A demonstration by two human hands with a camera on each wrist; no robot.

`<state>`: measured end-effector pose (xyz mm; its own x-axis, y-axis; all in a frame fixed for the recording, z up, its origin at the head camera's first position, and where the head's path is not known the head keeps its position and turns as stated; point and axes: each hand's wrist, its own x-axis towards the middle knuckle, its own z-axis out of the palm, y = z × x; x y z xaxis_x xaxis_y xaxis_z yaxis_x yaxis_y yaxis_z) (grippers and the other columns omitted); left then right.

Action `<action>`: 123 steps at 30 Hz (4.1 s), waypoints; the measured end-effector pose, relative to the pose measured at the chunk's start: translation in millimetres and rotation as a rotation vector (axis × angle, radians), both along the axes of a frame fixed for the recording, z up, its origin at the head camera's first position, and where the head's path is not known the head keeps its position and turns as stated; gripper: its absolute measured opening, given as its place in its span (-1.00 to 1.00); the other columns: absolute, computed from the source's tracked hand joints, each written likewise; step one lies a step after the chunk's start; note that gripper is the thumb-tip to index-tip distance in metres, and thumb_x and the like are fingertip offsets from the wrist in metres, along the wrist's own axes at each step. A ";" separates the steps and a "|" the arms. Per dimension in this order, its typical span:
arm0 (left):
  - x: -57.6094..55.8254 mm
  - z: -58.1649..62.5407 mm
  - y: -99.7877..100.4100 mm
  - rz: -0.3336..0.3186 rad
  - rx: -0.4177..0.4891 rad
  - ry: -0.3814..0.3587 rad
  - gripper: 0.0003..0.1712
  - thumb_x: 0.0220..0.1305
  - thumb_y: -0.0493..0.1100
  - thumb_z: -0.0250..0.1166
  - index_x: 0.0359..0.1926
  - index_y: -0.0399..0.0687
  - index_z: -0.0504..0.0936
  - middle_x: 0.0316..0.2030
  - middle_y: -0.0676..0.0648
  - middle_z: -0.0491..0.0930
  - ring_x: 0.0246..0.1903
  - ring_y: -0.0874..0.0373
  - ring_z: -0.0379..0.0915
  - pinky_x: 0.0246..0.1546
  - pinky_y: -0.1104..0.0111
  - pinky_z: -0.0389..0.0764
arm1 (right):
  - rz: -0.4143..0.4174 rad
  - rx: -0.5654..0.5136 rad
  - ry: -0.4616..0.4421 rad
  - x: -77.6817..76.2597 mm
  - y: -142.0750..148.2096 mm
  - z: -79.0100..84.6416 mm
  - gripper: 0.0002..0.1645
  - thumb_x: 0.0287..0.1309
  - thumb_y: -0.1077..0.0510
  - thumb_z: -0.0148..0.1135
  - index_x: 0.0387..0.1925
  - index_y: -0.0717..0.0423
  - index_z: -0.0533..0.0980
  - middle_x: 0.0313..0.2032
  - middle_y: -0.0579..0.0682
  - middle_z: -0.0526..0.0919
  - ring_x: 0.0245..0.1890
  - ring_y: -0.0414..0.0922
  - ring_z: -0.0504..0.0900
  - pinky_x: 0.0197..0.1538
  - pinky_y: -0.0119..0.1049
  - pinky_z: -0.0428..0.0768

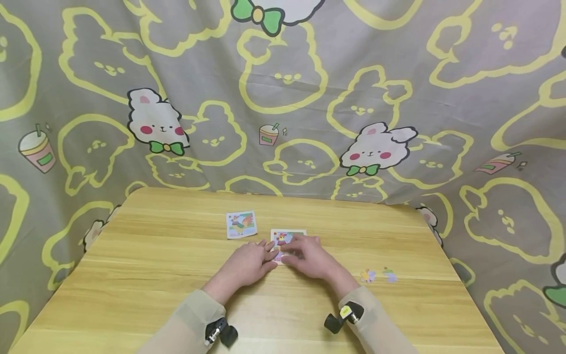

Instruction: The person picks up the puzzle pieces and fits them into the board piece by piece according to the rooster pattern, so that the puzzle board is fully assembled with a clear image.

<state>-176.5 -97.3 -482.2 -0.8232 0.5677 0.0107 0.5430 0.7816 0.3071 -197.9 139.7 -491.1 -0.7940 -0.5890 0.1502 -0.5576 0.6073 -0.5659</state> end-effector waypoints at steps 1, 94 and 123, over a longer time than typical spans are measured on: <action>-0.1 0.2 0.2 -0.001 -0.001 -0.003 -0.48 0.56 0.11 0.26 0.37 -0.01 0.66 0.41 -0.14 0.49 0.35 -0.32 0.44 0.31 -0.15 0.48 | 0.007 -0.018 0.003 0.6 2.5 1.0 -0.64 0.38 0.03 0.43 0.13 0.03 0.75 -0.16 -0.15 0.65 -0.26 -0.20 0.56 0.01 -0.07 0.25; 1.8 0.5 0.2 -0.014 0.012 -0.021 -0.50 0.58 0.05 0.26 0.38 -0.06 0.64 0.45 -0.14 0.45 0.41 -0.25 0.38 0.39 -0.14 0.38 | -0.195 0.094 0.040 59.7 176.8 12.9 -0.55 0.47 0.08 0.33 0.28 0.16 0.61 -0.06 -0.35 0.64 -0.17 -0.34 0.51 0.00 -0.10 0.20; 2.2 -0.9 -0.2 -0.009 0.015 -0.028 -0.50 0.58 0.05 0.25 0.38 -0.06 0.63 0.45 -0.13 0.45 0.43 -0.24 0.36 0.41 -0.12 0.37 | -0.076 0.041 0.120 31.8 114.3 20.5 -0.56 0.45 0.11 0.36 0.26 0.19 0.63 0.06 -0.16 0.63 -0.15 -0.31 0.56 0.05 -0.08 0.21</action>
<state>-174.3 -97.6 -483.1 -0.8180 0.5753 -0.0039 0.5411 0.7716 0.3343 -166.1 253.9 -470.6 -0.8145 -0.5353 0.2237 -0.5711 0.6715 -0.4722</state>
